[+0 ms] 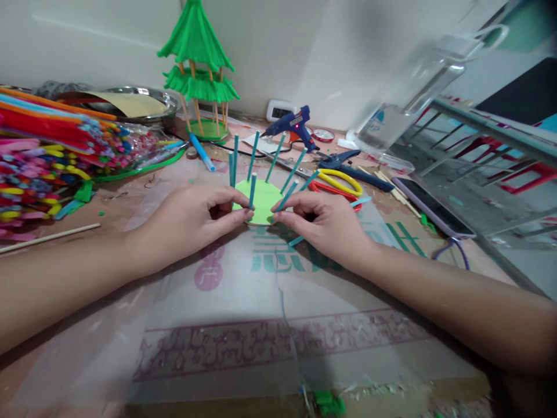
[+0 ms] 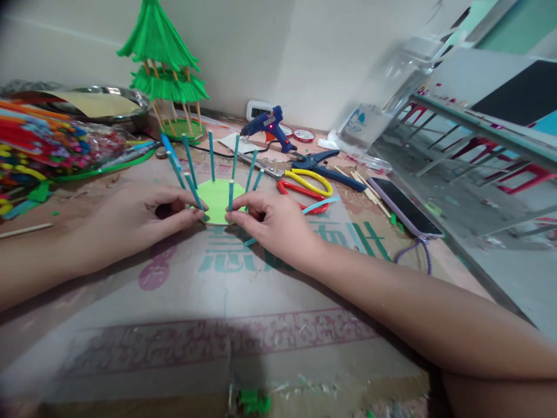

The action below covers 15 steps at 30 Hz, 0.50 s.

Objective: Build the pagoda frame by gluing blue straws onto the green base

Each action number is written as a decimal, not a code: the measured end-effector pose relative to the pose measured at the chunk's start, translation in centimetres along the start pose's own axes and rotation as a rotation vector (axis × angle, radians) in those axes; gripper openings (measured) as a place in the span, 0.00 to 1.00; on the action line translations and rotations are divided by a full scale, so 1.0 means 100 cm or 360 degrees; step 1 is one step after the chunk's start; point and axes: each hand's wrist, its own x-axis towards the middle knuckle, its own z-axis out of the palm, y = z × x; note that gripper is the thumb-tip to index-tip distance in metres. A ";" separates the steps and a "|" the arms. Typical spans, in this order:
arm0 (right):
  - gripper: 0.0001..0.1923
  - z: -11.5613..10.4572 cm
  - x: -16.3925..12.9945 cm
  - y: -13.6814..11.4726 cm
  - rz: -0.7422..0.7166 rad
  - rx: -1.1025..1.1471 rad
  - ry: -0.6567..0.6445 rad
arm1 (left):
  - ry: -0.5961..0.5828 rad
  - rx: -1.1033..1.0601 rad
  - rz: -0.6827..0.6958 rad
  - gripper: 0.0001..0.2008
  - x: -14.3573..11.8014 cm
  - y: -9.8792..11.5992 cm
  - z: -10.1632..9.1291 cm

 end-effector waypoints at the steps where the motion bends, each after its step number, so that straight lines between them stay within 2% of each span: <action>1: 0.10 0.000 0.000 0.000 -0.0001 0.0010 -0.0008 | -0.0003 -0.0002 0.0003 0.12 0.000 0.000 0.000; 12: 0.11 0.000 0.001 0.002 -0.0032 -0.0045 -0.0056 | -0.0001 0.0018 0.0006 0.12 -0.001 -0.002 0.002; 15: 0.11 -0.001 -0.002 0.000 -0.0043 -0.0001 0.0010 | 0.0040 0.0024 0.0007 0.13 -0.001 -0.002 0.001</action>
